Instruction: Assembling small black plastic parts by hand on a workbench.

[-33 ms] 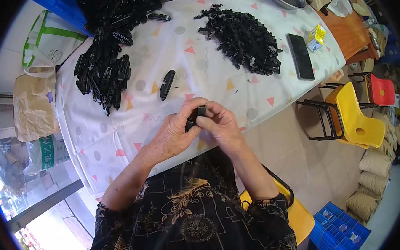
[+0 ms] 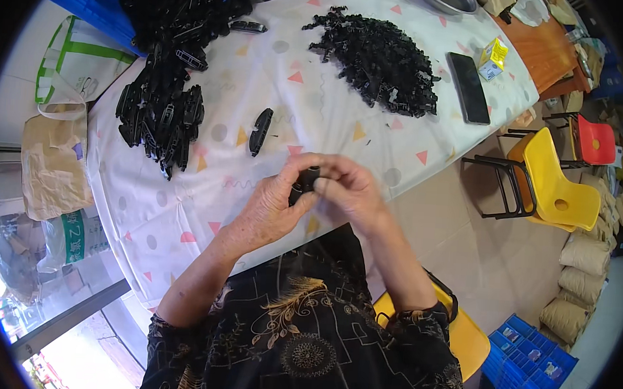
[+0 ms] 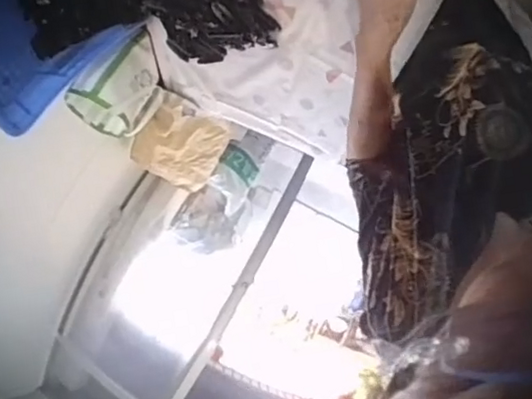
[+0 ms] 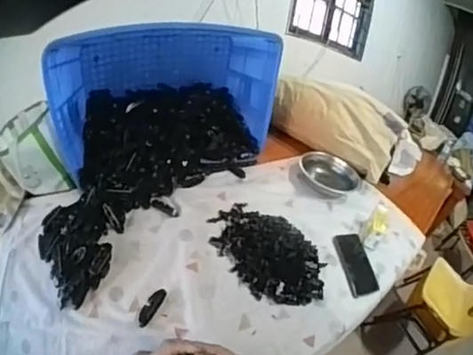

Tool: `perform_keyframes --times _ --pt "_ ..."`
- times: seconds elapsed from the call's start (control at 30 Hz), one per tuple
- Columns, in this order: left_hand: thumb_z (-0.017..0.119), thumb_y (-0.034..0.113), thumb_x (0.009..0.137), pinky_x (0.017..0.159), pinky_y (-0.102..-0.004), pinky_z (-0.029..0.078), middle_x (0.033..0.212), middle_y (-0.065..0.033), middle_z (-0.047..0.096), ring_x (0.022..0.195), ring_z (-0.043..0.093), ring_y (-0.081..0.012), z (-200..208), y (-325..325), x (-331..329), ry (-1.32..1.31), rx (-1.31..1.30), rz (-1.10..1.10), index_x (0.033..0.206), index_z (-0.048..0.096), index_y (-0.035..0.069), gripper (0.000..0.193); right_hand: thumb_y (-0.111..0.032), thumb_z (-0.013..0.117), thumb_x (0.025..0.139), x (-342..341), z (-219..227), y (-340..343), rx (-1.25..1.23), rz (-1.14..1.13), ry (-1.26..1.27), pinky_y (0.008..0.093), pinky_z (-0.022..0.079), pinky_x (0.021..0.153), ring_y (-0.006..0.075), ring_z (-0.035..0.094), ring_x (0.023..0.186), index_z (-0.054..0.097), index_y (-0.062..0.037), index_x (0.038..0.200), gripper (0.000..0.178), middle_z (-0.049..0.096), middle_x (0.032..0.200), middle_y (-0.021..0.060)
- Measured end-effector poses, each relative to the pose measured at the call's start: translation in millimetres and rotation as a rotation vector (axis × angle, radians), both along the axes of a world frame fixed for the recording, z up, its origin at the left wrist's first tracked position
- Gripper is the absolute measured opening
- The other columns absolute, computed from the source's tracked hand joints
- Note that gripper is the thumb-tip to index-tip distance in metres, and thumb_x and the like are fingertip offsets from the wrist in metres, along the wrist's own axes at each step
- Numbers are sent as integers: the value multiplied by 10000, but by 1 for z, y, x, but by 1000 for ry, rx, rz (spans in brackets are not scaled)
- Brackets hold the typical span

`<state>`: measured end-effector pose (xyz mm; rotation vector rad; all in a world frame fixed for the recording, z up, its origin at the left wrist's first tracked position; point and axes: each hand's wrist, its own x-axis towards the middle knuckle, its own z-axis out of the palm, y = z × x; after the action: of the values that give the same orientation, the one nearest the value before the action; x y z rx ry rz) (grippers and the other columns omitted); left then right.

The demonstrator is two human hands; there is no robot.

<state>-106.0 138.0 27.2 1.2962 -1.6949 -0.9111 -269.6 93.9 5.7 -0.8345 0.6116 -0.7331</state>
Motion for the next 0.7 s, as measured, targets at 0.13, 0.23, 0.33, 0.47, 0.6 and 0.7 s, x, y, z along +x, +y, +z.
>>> perform_keyframes --times 0.13,0.23,0.33,0.47,0.6,0.7 --pt "621 52 819 510 -266 439 654 -55 518 562 556 -98 11 -16 34 44 302 289 1087 434 100 330 -85 687 773 -54 1 -50 -844 -506 846 306 470 764 172 594 858 616 -63 1057 294 628 952 51" --pt "548 79 813 540 -355 451 626 -111 546 525 555 -270 2 -35 71 -309 110 433 1048 484 111 245 -99 674 773 -82 -10 -88 -1112 -611 1110 342 473 747 262 594 873 607 -62 1017 256 602 934 93" --pt "529 108 822 599 -414 469 746 -138 582 625 574 -358 13 -43 73 -432 204 392 1003 534 115 181 -87 656 776 -84 -21 -101 -1272 -515 1395 388 460 736 319 549 871 578 -57 920 167 559 883 115" --pt "557 129 832 728 -469 471 969 -145 564 847 595 -376 1 -47 59 -690 106 258 983 562 112 152 -83 652 777 -75 -20 -101 -1327 -496 1402 393 461 715 308 554 850 573 -65 897 145 556 865 103" --pt "603 166 811 697 -437 460 914 -131 577 810 593 -355 -5 -54 62 -805 116 258 936 538 83 163 -74 655 770 -63 -21 -95 -1328 -472 1279 398 459 686 302 556 815 567 -57 854 123 546 832 99" --pt "628 186 792 697 -436 469 848 -137 598 796 598 -369 -12 -58 84 -777 146 306 905 515 69 198 -58 656 769 -51 -25 -89 -1286 -435 1167 381 461 689 300 564 809 572 -42 836 109 555 824 102"
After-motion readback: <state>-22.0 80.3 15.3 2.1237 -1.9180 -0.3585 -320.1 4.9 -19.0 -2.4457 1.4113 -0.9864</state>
